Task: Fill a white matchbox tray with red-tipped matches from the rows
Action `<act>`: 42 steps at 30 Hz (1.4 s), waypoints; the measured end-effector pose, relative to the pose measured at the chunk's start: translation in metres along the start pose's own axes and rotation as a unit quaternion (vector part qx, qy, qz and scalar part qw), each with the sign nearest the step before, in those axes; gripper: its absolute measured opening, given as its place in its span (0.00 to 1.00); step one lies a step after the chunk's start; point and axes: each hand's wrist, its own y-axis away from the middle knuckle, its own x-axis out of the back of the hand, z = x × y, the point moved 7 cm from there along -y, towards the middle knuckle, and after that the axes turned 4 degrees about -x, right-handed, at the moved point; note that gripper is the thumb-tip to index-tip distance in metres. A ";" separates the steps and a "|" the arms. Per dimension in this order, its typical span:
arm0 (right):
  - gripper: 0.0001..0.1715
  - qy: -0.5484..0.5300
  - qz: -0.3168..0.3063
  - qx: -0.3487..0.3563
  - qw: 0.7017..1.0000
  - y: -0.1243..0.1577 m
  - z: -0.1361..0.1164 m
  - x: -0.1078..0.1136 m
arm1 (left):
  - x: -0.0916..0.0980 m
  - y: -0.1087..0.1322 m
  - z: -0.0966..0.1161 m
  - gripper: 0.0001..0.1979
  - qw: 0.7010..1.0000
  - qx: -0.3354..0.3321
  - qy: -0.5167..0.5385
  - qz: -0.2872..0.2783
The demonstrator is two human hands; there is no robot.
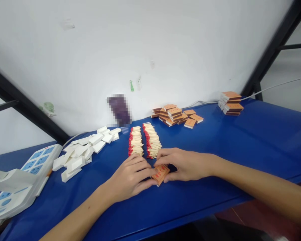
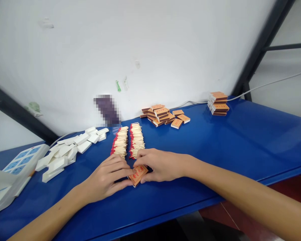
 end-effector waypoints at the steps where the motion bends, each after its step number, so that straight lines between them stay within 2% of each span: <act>1: 0.16 0.001 0.000 -0.001 1.000 0.000 0.000 0.000 | 0.000 0.000 0.000 0.09 1.000 -0.002 -0.001 0.000; 9: 0.17 0.004 0.005 0.004 1.000 0.000 0.001 0.000 | -0.003 0.003 -0.003 0.11 0.999 0.017 0.028 -0.021; 16: 0.17 -0.017 0.009 0.007 1.000 -0.001 0.002 -0.001 | -0.004 0.003 -0.001 0.09 1.000 -0.008 0.021 -0.016; 33: 0.18 -0.005 0.018 0.025 1.000 -0.001 0.002 -0.003 | -0.003 0.004 -0.002 0.08 1.000 -0.009 0.002 -0.006; 39: 0.18 0.052 0.038 0.045 0.997 0.000 -0.001 -0.004 | -0.002 0.001 -0.001 0.08 1.000 0.001 0.015 -0.004; 42: 0.19 0.081 0.060 0.075 0.992 0.000 -0.007 -0.006 | 0.008 -0.001 0.006 0.10 0.998 -0.013 0.050 0.022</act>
